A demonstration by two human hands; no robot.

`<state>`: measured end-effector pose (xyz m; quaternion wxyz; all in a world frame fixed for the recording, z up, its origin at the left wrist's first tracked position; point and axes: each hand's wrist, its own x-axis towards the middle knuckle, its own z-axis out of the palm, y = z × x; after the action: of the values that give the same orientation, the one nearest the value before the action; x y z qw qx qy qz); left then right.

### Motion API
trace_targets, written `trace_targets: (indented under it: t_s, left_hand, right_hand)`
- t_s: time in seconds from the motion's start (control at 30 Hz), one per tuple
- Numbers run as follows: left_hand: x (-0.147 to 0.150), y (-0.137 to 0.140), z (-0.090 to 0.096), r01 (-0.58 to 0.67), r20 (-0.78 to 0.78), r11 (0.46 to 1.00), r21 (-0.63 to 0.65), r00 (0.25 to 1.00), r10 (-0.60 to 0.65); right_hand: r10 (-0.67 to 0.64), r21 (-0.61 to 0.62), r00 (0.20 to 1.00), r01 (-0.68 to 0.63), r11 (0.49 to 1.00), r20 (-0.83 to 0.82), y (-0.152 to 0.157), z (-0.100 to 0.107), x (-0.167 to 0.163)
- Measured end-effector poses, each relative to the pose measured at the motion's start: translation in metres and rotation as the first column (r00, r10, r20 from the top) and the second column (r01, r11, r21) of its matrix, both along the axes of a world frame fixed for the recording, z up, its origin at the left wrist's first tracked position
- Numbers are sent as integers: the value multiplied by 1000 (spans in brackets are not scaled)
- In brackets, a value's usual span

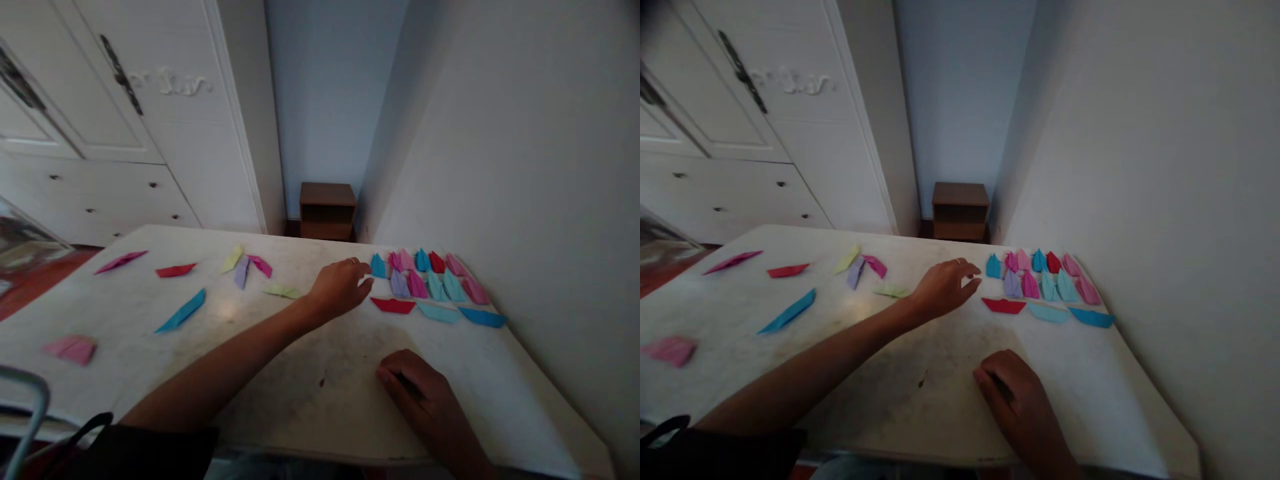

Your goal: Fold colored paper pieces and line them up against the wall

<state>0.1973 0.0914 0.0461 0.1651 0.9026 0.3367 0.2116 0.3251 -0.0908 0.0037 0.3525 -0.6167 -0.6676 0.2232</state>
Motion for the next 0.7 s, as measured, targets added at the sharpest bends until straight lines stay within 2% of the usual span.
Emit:
trace_targets:
  t_s: [0.1,0.23,0.37,0.47,0.6,0.7]
  left_hand:
    - [-44,-29,0,-19,48,996,-89,999,24]
    - [-108,-63,-13,-60,126,974,-219,988,90]
    - [-160,-87,-25,-66,199,947,-313,971,134]
    - [-181,-97,-30,-100,304,911,-401,923,235]
    - [-192,-102,-34,-80,425,814,-576,821,382]
    - [-194,-102,-37,-46,475,795,-605,780,407]
  right_hand:
    - [-1,-24,1000,1,1000,-10,0,-2,3]
    - [-9,-94,1000,9,996,1,6,-2,4]
    - [16,-122,1000,-13,992,25,22,11,-11]
    - [86,-87,996,-82,993,39,42,28,-33]
    - [181,-55,979,-177,983,91,79,47,-66]
    - [254,-7,959,-256,967,125,118,52,-92]
